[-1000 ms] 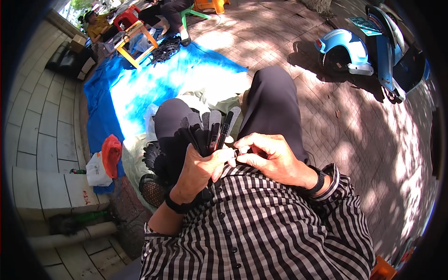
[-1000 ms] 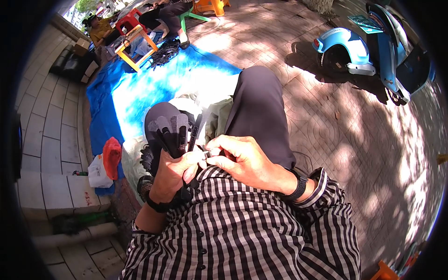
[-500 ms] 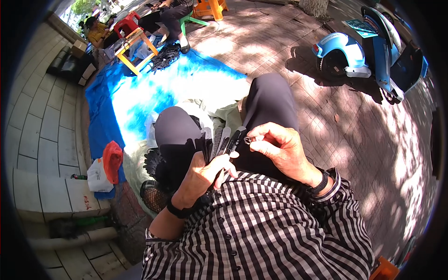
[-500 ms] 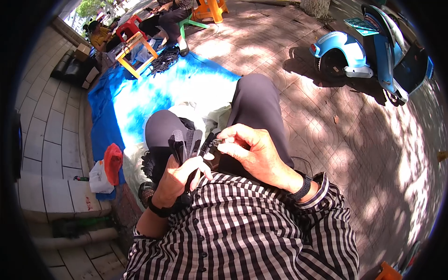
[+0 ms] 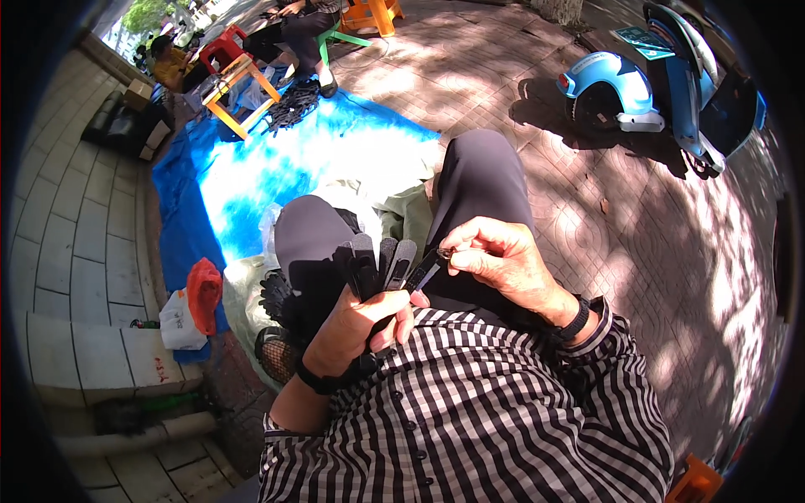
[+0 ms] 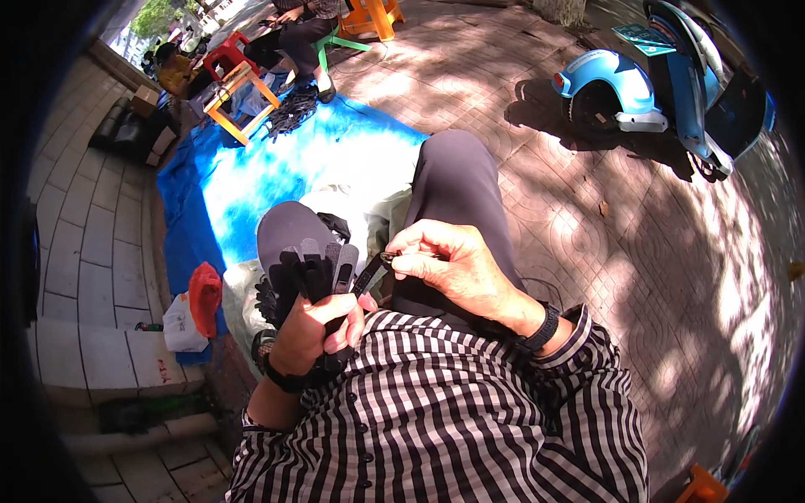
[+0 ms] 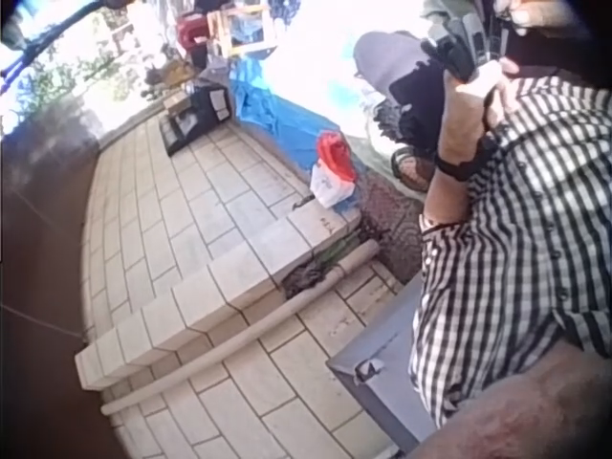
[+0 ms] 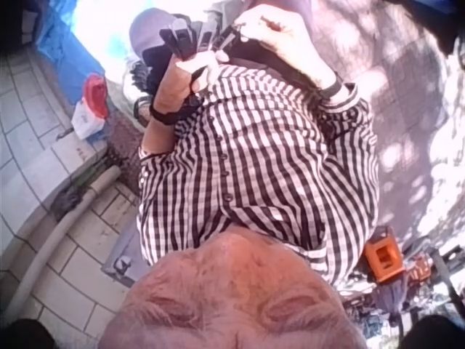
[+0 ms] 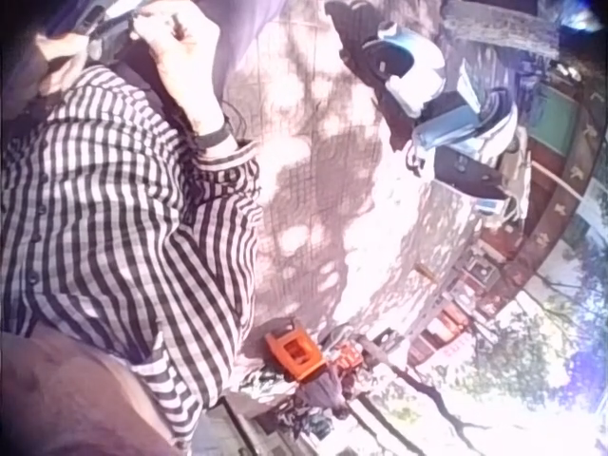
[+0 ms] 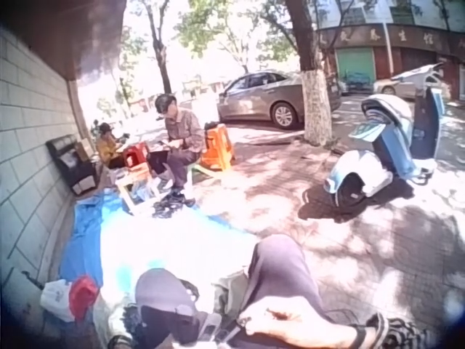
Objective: Manually attaching small components to black fabric shoe straps.
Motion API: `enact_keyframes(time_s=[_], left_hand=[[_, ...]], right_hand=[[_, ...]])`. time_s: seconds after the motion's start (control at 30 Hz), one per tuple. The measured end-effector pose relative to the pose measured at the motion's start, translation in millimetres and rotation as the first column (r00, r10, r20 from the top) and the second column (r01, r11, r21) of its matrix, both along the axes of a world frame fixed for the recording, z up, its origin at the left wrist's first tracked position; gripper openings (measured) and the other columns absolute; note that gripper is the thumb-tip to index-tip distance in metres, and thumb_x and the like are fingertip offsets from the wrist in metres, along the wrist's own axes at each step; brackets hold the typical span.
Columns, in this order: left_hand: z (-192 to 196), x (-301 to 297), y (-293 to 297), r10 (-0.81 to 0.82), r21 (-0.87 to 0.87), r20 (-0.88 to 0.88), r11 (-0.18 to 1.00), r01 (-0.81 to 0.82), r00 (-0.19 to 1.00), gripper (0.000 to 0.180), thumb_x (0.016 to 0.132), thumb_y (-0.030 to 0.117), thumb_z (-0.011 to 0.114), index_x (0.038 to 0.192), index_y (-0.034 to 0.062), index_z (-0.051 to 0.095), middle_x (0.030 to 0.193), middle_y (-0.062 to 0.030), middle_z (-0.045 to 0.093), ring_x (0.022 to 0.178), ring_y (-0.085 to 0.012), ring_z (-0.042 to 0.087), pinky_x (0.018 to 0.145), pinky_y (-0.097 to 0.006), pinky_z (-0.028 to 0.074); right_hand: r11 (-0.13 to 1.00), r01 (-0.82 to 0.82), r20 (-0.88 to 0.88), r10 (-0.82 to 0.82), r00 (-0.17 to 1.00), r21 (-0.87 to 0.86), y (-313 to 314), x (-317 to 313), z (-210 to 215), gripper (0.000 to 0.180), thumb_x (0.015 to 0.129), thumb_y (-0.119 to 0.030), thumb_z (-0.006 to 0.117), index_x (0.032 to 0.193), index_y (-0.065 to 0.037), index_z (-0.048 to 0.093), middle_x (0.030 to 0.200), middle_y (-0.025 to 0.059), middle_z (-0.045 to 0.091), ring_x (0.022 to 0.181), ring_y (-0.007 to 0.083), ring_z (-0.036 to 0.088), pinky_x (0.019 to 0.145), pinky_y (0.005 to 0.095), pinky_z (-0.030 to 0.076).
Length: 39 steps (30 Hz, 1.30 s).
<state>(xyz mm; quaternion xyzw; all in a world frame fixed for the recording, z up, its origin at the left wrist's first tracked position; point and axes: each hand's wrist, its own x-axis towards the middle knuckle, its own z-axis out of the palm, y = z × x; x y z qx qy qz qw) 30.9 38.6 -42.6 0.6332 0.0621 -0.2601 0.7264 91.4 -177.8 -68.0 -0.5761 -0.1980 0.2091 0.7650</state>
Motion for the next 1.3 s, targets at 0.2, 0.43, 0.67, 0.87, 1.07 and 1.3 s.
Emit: enact_keyframes(time_s=[0.2,0.43,0.67,0.87,1.07,1.3], left_hand=[[-2.0,-1.5,2.5,-0.029,-0.089,-0.047,0.996,0.025,0.998,0.022,0.084,0.01,0.047,0.086,-0.0084,0.058,0.054,-0.0052,0.055,0.036,-0.0061,0.04,0.04,-0.02,0.035],[-4.1,2.4,7.0,-0.126,-0.116,-0.04,0.986,0.121,0.991,0.022,0.082,0.01,0.047,0.086,-0.0084,0.059,0.054,-0.0061,0.056,0.036,-0.0062,0.041,0.04,-0.02,0.035],[1.6,4.1,4.9,-0.178,-0.13,-0.077,0.977,0.167,0.981,0.022,0.082,0.01,0.047,0.086,-0.0069,0.06,0.054,-0.0065,0.056,0.037,-0.0069,0.042,0.038,-0.02,0.033],[7.1,5.4,0.7,-0.179,-0.115,-0.073,0.979,0.17,0.981,0.022,0.083,0.012,0.048,0.085,-0.0073,0.06,0.053,-0.0064,0.056,0.038,-0.0073,0.043,0.039,-0.02,0.034],[5.7,12.8,-4.9,-0.198,-0.179,-0.086,0.967,0.181,0.976,0.025,0.086,0.013,0.047,0.088,-0.009,0.058,0.055,-0.0065,0.055,0.039,-0.007,0.043,0.04,-0.02,0.034],[3.5,11.9,-9.3,-0.228,-0.267,-0.144,0.946,0.184,0.963,0.027,0.089,0.018,0.048,0.089,-0.0073,0.058,0.058,-0.0078,0.056,0.039,-0.0071,0.044,0.04,-0.02,0.034]], right_hand=[[0.999,0.012,0.036,-0.013,0.999,0.031,2.9,-5.2,2.9,0.017,0.083,-0.006,0.063,0.098,0.001,0.06,0.079,0.0002,0.061,0.073,0.0042,0.055,0.068,0.0184,0.046],[0.994,0.1,0.352,-0.076,0.933,-0.049,0.3,-8.4,5.4,0.019,0.08,-0.005,0.066,0.097,0.0,0.061,0.075,-0.0011,0.06,0.067,0.0031,0.053,0.062,0.0179,0.044],[0.999,-0.002,0.164,-0.006,0.986,0.047,-3.3,-12.1,14.0,0.021,0.081,-0.005,0.065,0.101,0.0,0.061,0.077,-0.0007,0.06,0.071,0.0026,0.054,0.063,0.0174,0.044],[0.993,-0.099,-0.084,0.105,0.991,0.07,-8.4,-9.0,20.9,0.02,0.082,-0.006,0.065,0.101,-0.001,0.062,0.078,-0.0016,0.06,0.07,0.001,0.052,0.059,0.0155,0.041],[0.994,-0.112,-0.138,0.112,0.984,0.006,-11.4,-6.8,24.0,0.02,0.082,-0.008,0.065,0.101,-0.002,0.063,0.08,-0.0017,0.061,0.065,-0.0002,0.049,0.055,0.0143,0.038],[0.999,-0.045,0.03,0.045,0.999,0.015,-7.6,-10.2,18.7,0.021,0.08,-0.006,0.066,0.1,0.0,0.062,0.083,-0.0005,0.061,0.073,0.0016,0.053,0.064,0.0161,0.043]])
